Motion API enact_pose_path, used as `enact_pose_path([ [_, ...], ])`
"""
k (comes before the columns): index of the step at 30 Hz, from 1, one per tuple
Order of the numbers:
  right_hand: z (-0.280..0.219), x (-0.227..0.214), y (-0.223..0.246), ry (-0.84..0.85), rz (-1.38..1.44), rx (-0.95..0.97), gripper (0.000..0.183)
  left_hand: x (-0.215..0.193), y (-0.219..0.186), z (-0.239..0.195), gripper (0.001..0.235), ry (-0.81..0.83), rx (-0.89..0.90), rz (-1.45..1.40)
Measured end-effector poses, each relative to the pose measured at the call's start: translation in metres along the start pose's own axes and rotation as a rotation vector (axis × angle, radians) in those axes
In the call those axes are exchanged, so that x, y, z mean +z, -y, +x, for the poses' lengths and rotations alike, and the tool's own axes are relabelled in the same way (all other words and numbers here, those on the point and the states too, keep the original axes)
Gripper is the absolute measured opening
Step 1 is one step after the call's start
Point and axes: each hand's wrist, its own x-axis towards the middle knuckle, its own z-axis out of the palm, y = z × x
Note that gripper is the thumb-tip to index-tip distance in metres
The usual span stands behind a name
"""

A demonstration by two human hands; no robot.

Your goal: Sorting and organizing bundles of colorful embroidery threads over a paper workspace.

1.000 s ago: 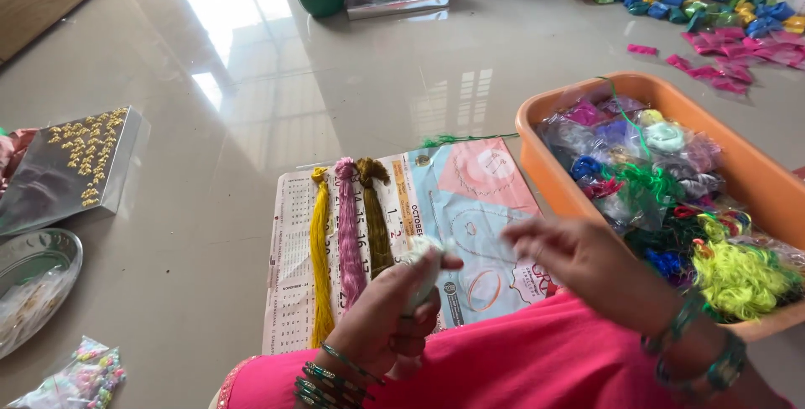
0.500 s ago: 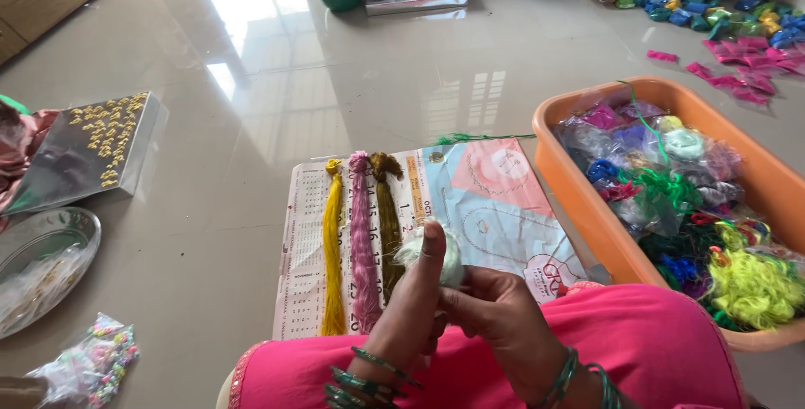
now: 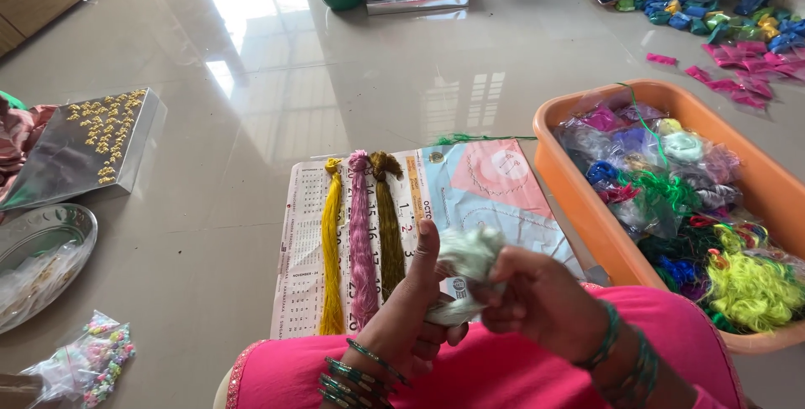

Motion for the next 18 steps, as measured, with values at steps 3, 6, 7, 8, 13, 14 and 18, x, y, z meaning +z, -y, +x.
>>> enact_pose_path([
  [3, 0.000, -0.028, 0.024, 0.028, -0.122, -0.026, 0.016, 0.000, 0.000, 0.002, 0.109, 0.061, 0.063, -0.008],
  [6, -0.016, -0.003, 0.061, 0.066, -0.206, -0.147, 0.027, -0.005, 0.008, 0.015, 0.116, 0.133, 0.132, -0.043],
  [7, -0.009, -0.010, 0.066, 0.063, -0.208, -0.148, 0.027, -0.006, 0.007, 0.015, 0.116, 0.136, 0.133, -0.042],
  [8, -0.002, -0.016, 0.070, -0.134, -0.629, -0.527, 0.031, -0.008, 0.007, 0.015, 0.116, 0.154, 0.156, -0.086],
  [13, -0.010, -0.057, 0.049, -0.624, -1.134, -0.720, 0.035, -0.015, 0.005, 0.015, 0.112, 0.218, 0.185, -0.286],
  [14, -0.007, -0.083, 0.033, -0.400, -0.997, -0.509, 0.036, -0.014, 0.006, 0.016, 0.108, 0.226, 0.183, -0.366],
  [18, -0.013, 0.020, -0.003, 0.338, -0.823, -0.257, 0.055, -0.005, 0.005, 0.022, 0.095, 0.198, 0.311, -0.594],
])
